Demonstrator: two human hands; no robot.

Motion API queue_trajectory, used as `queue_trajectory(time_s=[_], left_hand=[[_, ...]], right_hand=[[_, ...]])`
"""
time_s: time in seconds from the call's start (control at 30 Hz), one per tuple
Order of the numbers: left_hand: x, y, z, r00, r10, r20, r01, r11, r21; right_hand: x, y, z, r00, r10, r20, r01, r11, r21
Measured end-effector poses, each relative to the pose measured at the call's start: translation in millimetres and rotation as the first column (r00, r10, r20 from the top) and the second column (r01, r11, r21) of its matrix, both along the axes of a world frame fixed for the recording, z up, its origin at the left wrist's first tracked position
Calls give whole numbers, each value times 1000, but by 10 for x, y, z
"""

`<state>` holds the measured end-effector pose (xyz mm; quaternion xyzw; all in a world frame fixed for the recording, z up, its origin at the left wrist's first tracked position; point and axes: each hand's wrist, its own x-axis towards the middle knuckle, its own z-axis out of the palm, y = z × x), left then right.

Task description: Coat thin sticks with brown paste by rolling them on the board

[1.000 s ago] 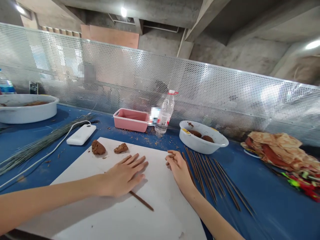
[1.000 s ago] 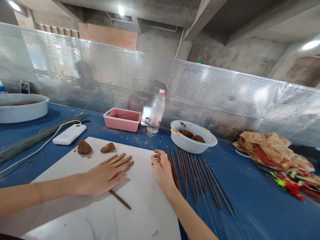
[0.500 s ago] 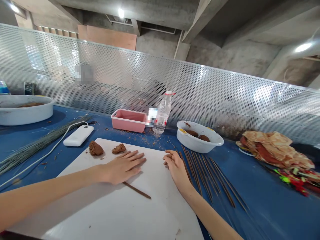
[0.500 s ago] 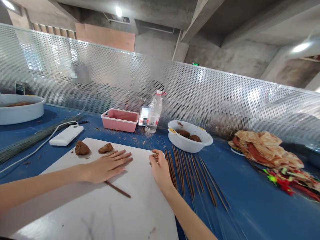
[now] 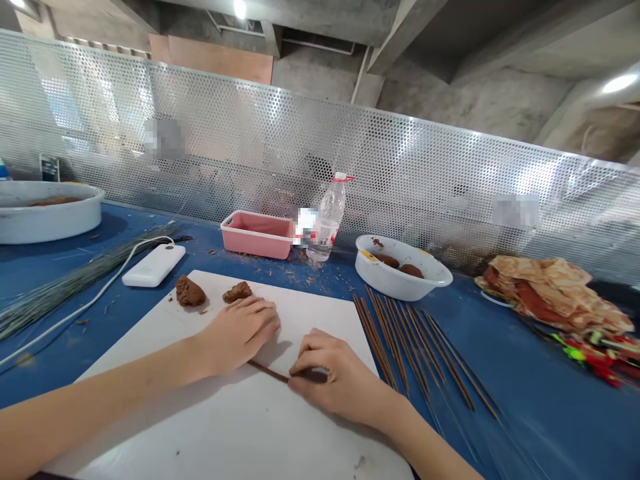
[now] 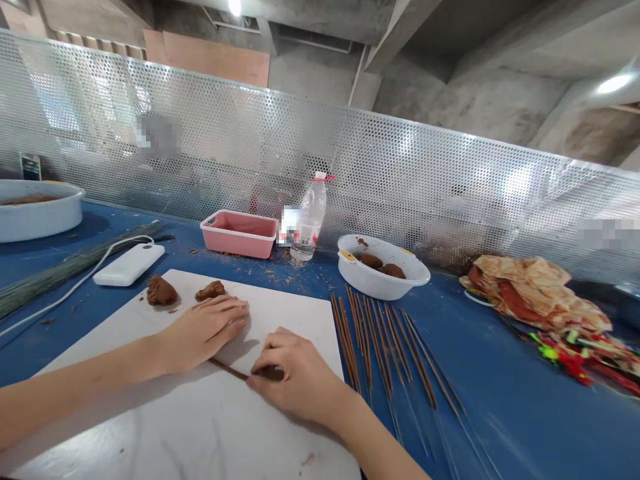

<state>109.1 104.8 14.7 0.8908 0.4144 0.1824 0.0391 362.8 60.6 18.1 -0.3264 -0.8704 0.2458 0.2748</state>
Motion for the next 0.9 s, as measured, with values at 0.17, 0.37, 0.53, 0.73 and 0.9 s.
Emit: queue_trajectory(time_s=[0.17,0.37,0.53,0.73,0.9], left_hand=[[114,-205,89,952,-265,155,285,951,-120],[160,-245,-47,876,-385,292,421,904,-72],[147,-205,-69,895,-333,298,361,932,-42],[146,-222,-38,950,-167,264,183,982,-38],[151,-233,-10,963,-121,240,144,986,-80]], right_hand=[[20,24,-27,1000,-1,-3,1,1000,-1],[53,6,3,1000,24,18,-24,1000,6],[36,6,44,994,-106,-9,105,990,-95],[30,43,50,982,-179,-52,169,972,-164],[18,63,-13,975,-216,-50,209,972,-109]])
